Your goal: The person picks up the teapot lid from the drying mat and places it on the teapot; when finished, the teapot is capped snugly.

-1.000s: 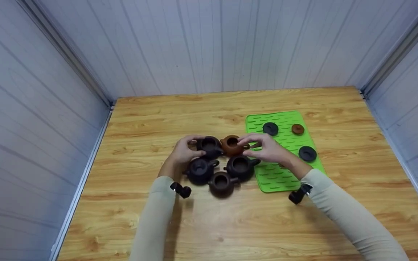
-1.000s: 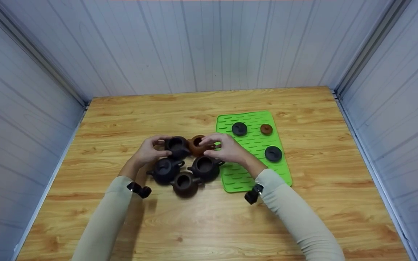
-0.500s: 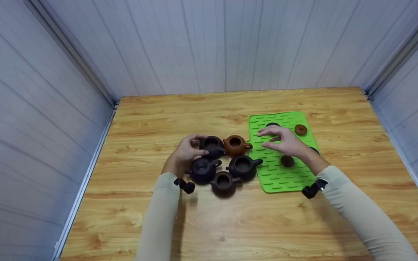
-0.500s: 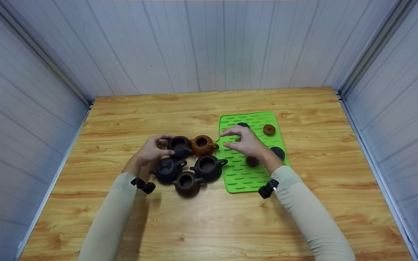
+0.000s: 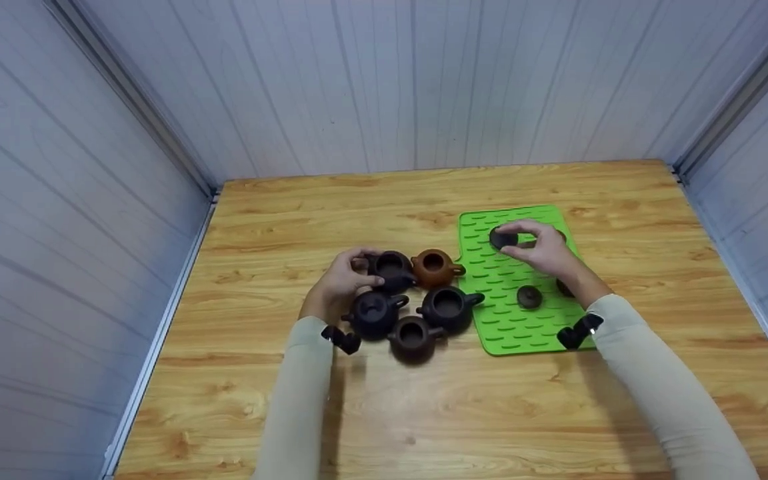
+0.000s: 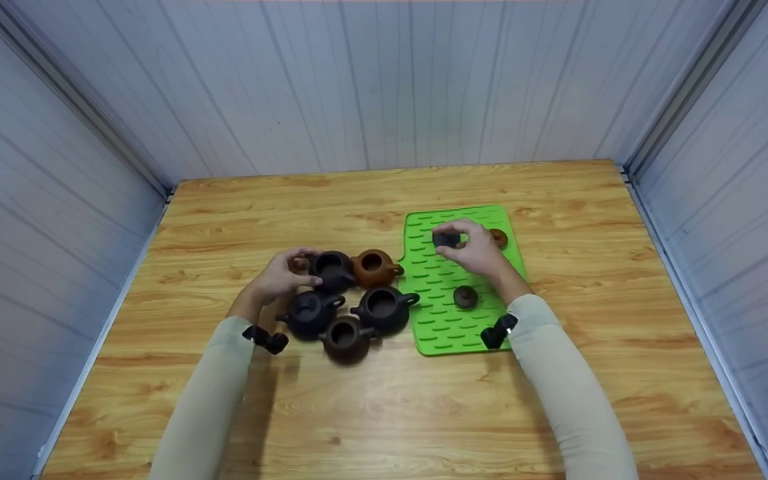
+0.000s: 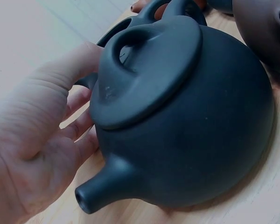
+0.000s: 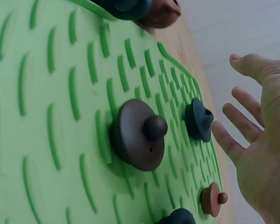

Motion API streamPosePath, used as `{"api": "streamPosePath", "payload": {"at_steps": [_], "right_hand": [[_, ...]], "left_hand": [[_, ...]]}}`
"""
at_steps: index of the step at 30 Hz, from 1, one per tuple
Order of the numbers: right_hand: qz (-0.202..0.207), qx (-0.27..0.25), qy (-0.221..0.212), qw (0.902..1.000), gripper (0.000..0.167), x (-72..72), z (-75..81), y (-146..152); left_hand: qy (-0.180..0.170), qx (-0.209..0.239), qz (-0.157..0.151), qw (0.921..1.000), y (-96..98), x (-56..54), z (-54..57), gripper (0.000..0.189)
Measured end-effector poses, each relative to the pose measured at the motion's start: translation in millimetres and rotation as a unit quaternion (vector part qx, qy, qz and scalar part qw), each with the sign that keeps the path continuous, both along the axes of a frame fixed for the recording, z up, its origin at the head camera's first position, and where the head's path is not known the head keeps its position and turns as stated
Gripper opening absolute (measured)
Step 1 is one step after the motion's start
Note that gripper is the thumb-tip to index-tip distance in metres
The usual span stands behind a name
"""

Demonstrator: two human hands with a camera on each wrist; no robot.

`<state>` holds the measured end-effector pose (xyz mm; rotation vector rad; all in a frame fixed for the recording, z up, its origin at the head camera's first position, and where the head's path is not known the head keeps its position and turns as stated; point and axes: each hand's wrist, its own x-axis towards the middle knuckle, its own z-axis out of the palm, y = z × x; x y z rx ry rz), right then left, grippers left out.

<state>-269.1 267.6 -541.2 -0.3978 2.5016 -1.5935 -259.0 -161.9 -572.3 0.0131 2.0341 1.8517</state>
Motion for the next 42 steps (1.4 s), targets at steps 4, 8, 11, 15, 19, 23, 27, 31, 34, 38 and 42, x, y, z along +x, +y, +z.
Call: {"api": "streamPosePath", "payload": {"at_steps": [4,8,11,15,19,23,27,31,34,38,42], "right_hand": [[-0.021,0.01,0.007,0.9997,0.043,-5.5,-2.3,2],[-0.047,0.024,0.011,0.9985,0.046,-8.1,-6.9,2],[-0.064,0.032,0.009,0.9974,0.05,-9.4,-12.9,-1],[-0.081,0.04,0.009,0.9959,0.055,-11.0,-21.3,-5],[-0.098,0.046,0.01,0.9941,0.057,-12.6,-28.8,-9],[-0.115,0.047,0.005,0.9923,0.056,-13.4,-34.9,-12],[-0.13,0.047,-0.005,0.9904,0.054,-14.0,-40.0,-12],[-0.144,0.052,-0.014,0.9881,0.052,-15.2,-44.5,-11],[-0.155,0.05,-0.018,0.9865,0.051,-16.1,-46.4,-13],[-0.163,0.046,-0.025,0.9853,0.048,-17.3,-47.2,-14],[-0.164,0.05,-0.038,0.9844,0.046,-18.7,-48.0,-13]], "left_hand": [[-0.016,0.013,0.009,0.9998,-0.4,0.8,1.0,0.058],[-0.026,0.028,0.01,0.9992,-0.1,2.3,3.2,0.059],[-0.029,0.031,0.01,0.9991,0.7,2.3,3.4,0.058],[-0.017,0.023,0.005,0.9996,1.2,1.2,1.9,0.057],[0.009,0.003,-0.003,0.9999,0.2,0.8,0.8,0.056],[0.02,-0.016,-0.008,0.9996,-0.5,0.9,1.2,0.056],[0.021,-0.026,-0.01,0.9994,-0.9,1.2,1.5,0.056],[0.013,-0.016,-0.005,0.9998,-0.9,1.5,1.2,0.056],[0.001,-0.002,0.0,1.0,-1.0,1.5,0.6,0.057],[-0.009,0.007,0.005,0.9999,-0.7,1.4,0.0,0.057],[-0.014,0.01,0.008,0.9998,0.4,1.5,-0.2,0.057]]}}
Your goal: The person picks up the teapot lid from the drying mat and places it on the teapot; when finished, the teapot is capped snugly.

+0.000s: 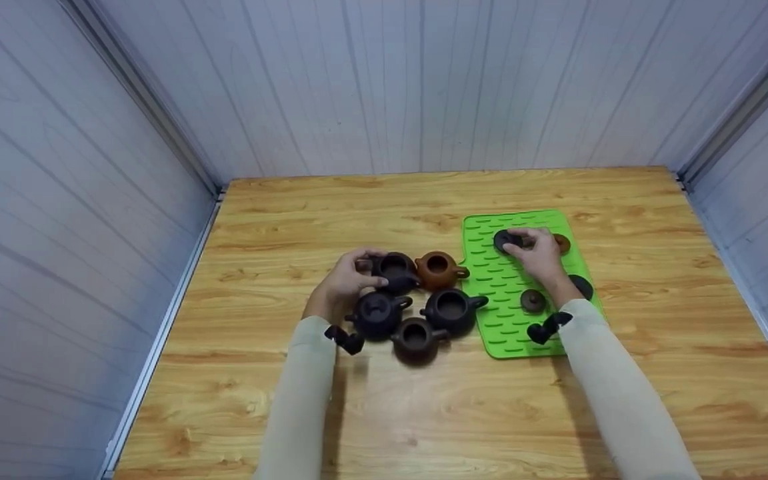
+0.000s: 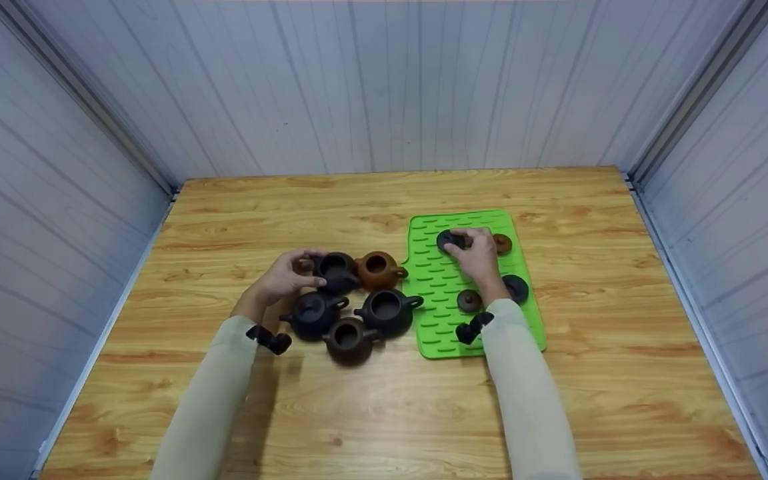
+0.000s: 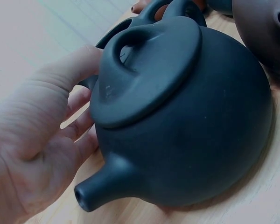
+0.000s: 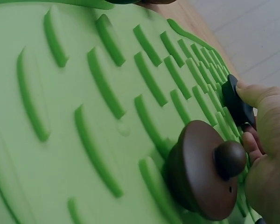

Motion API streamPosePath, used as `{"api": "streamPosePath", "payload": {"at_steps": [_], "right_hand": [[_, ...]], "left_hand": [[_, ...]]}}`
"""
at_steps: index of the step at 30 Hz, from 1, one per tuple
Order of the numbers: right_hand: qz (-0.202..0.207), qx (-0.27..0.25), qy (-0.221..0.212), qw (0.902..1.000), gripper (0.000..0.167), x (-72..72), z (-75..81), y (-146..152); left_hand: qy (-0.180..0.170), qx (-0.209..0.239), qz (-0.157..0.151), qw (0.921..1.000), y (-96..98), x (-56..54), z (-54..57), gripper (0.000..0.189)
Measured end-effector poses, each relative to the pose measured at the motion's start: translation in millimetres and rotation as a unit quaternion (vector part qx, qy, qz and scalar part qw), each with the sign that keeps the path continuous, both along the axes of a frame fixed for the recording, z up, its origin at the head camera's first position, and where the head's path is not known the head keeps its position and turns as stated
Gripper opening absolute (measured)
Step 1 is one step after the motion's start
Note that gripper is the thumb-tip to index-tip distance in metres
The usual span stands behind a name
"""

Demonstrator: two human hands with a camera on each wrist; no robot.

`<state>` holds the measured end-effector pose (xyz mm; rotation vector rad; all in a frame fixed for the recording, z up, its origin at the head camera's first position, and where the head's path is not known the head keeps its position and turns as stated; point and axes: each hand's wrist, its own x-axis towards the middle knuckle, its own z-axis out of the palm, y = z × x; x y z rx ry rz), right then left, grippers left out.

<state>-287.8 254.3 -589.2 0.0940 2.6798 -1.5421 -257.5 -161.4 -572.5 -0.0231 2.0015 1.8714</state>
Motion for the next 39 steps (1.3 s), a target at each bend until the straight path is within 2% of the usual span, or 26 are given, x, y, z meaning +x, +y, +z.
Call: {"api": "streamPosePath", "payload": {"at_steps": [10,20,30,39], "right_hand": [[0.0,-0.001,0.0,1.0,0.044,-2.5,-0.7,1.6],[0.007,-0.025,-0.001,0.9997,0.042,2.1,1.4,5.2],[0.005,-0.032,-0.007,0.9994,0.042,1.9,1.8,8.8],[0.005,-0.029,-0.001,0.9996,0.041,0.6,1.6,7.6]], "left_hand": [[-0.001,0.004,-0.002,1.0,0.9,1.4,0.2,0.058],[0.022,-0.002,-0.009,0.9997,-0.5,1.2,-0.2,0.057],[-0.006,0.008,0.0,0.9999,1.3,1.7,0.4,0.057],[0.016,-0.041,-0.015,0.9989,-1.5,0.2,2.3,0.055]]}}
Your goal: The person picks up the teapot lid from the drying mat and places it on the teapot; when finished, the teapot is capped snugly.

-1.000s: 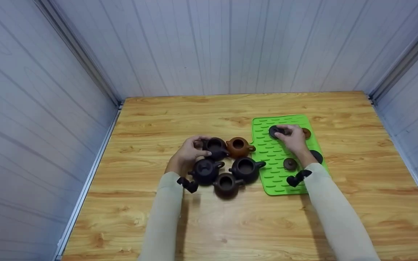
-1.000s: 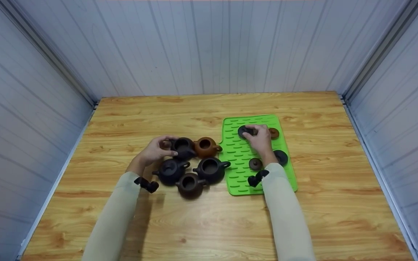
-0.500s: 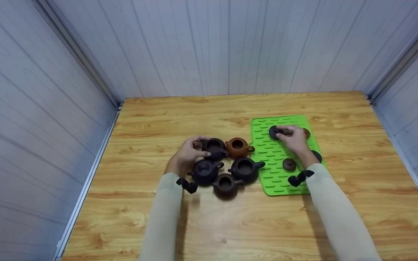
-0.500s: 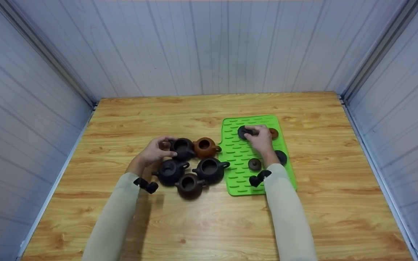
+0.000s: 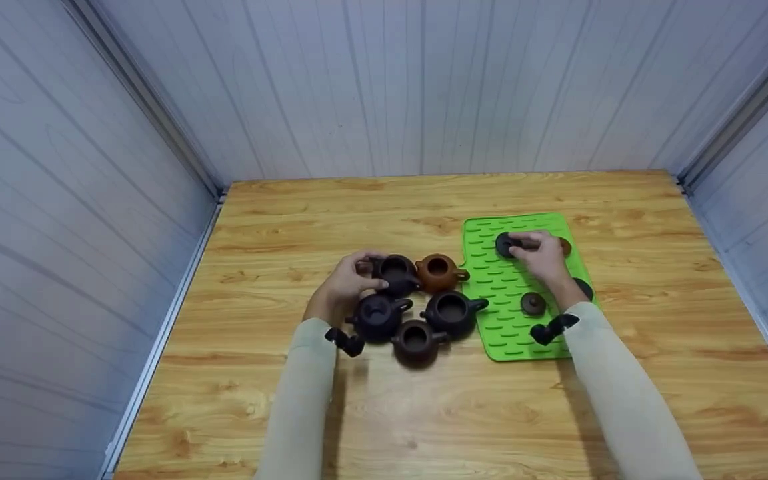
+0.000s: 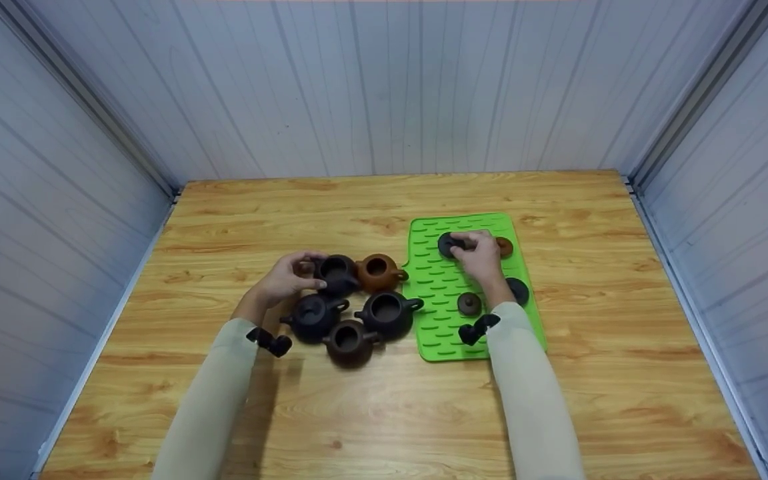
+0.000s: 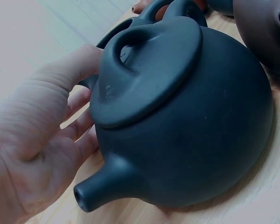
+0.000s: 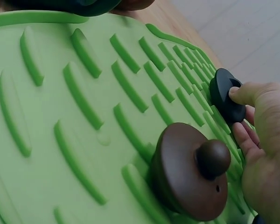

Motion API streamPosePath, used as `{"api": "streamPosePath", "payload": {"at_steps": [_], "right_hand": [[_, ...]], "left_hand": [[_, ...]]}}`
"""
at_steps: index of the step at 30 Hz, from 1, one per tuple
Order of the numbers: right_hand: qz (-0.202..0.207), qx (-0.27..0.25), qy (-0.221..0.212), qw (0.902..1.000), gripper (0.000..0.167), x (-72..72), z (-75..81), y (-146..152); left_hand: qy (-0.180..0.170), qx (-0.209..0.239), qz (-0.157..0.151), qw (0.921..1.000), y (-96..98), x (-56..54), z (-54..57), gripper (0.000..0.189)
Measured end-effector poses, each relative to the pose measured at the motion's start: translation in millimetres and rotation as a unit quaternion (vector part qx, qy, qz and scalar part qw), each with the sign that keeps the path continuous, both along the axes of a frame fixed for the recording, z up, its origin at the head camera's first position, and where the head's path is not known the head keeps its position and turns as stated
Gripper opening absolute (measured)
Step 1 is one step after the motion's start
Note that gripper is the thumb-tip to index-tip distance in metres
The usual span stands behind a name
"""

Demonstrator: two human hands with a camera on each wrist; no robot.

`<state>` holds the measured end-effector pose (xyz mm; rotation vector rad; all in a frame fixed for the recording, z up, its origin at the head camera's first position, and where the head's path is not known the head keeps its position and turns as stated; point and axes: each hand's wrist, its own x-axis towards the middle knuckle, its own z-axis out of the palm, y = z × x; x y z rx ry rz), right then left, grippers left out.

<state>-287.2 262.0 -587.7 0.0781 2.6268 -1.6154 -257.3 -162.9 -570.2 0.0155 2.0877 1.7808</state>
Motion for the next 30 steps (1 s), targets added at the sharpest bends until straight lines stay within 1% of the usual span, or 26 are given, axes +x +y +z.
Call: {"api": "streamPosePath", "payload": {"at_steps": [4,9,16,23,30], "right_hand": [[-0.004,-0.008,-0.001,1.0,0.04,1.0,1.1,0.0],[-0.006,-0.02,-0.001,0.9998,0.04,0.6,3.6,-0.1],[-0.006,-0.027,-0.007,0.9996,0.04,-0.4,6.5,-0.1],[-0.008,-0.013,-0.002,0.9999,0.037,-1.4,5.0,-0.2],[0.004,-0.008,0.016,0.9998,0.034,-1.4,7.8,-1.2]], "left_hand": [[-0.012,0.023,0.004,0.9997,0.7,0.5,-0.1,0.055],[-0.012,0.031,0.01,0.9994,1.7,1.3,-0.5,0.056],[-0.023,0.049,0.016,0.9984,2.2,1.5,-1.1,0.057],[-0.022,0.051,0.017,0.9983,1.4,0.6,-2.4,0.059],[0.003,0.036,0.01,0.9993,1.1,-1.6,-4.5,0.058]]}}
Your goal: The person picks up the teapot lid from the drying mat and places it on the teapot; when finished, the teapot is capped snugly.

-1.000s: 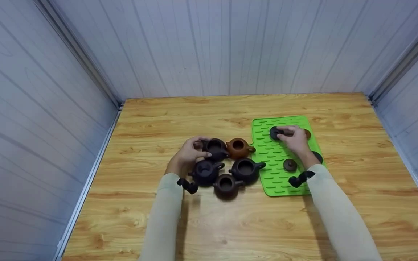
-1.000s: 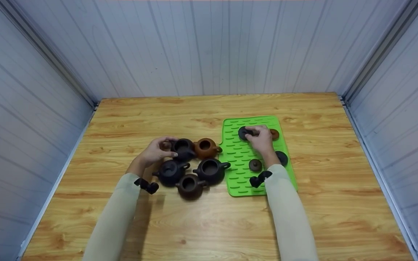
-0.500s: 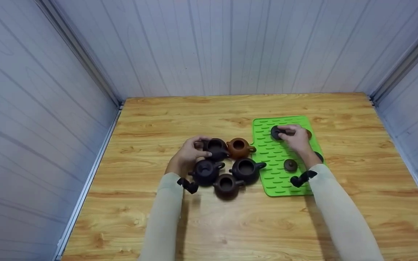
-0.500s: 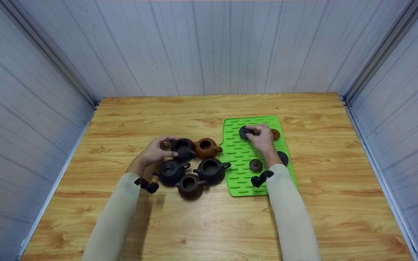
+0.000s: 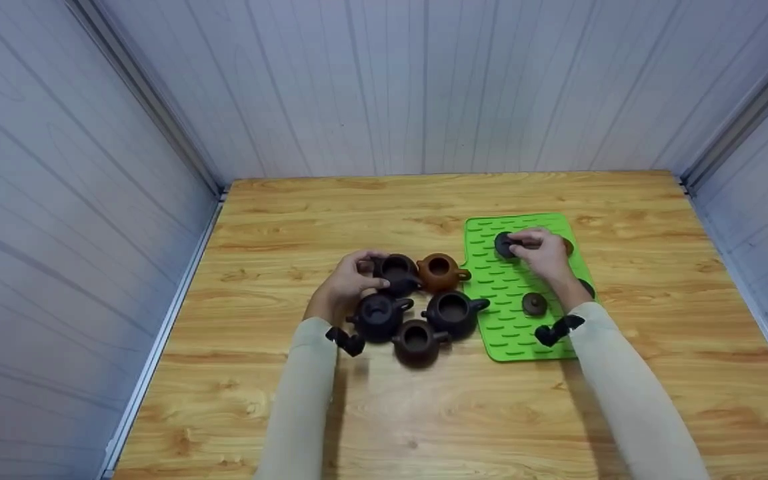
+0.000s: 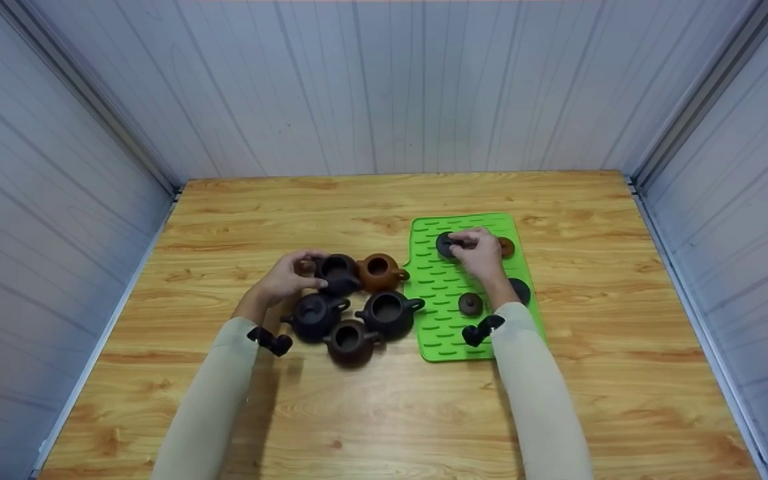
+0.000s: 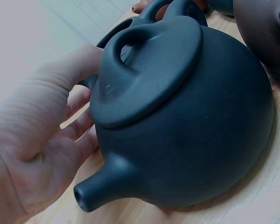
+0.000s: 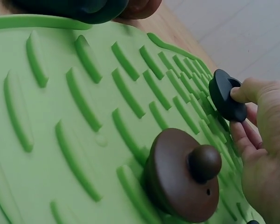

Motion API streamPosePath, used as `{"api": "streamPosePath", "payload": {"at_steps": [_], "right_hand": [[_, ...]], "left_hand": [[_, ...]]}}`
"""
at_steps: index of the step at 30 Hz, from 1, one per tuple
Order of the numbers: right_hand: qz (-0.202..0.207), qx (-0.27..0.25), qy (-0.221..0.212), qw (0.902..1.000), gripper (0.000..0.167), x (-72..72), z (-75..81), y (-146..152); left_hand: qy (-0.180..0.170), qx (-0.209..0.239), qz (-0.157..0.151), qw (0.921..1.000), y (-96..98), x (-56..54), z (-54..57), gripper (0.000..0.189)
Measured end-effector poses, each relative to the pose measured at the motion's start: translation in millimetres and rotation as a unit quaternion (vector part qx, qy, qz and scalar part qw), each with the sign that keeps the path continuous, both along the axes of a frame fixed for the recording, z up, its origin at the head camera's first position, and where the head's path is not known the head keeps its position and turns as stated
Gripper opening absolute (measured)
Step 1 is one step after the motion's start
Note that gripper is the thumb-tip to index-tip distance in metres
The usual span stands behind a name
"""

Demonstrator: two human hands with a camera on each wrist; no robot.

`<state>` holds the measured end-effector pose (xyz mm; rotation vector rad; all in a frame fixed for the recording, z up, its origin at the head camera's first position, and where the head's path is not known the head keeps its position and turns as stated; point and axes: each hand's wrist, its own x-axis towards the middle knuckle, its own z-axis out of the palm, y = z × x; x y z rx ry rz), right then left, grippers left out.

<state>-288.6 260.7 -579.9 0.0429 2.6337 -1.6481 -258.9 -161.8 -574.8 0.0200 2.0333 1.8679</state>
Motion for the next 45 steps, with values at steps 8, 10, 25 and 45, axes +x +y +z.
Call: {"api": "streamPosePath", "payload": {"at_steps": [8,10,25,45], "right_hand": [[0.012,0.013,-0.005,0.9998,0.034,-1.0,5.8,-5],[0.021,0.015,-0.008,0.9996,0.034,-0.1,7.4,-6],[0.069,-0.007,-0.01,0.9975,0.035,8.4,18.3,-27],[0.121,-0.011,0.011,0.9925,0.03,4.8,43.6,-74]], "left_hand": [[-0.011,0.009,0.004,0.9999,-0.3,1.3,1.1,0.056],[-0.002,0.005,0.005,1.0,-0.3,0.9,0.7,0.055],[0.015,-0.007,0.004,0.9999,1.3,-2.8,-1.0,0.057],[0.005,-0.001,-0.021,0.9998,-0.2,-2.1,1.8,0.065]]}}
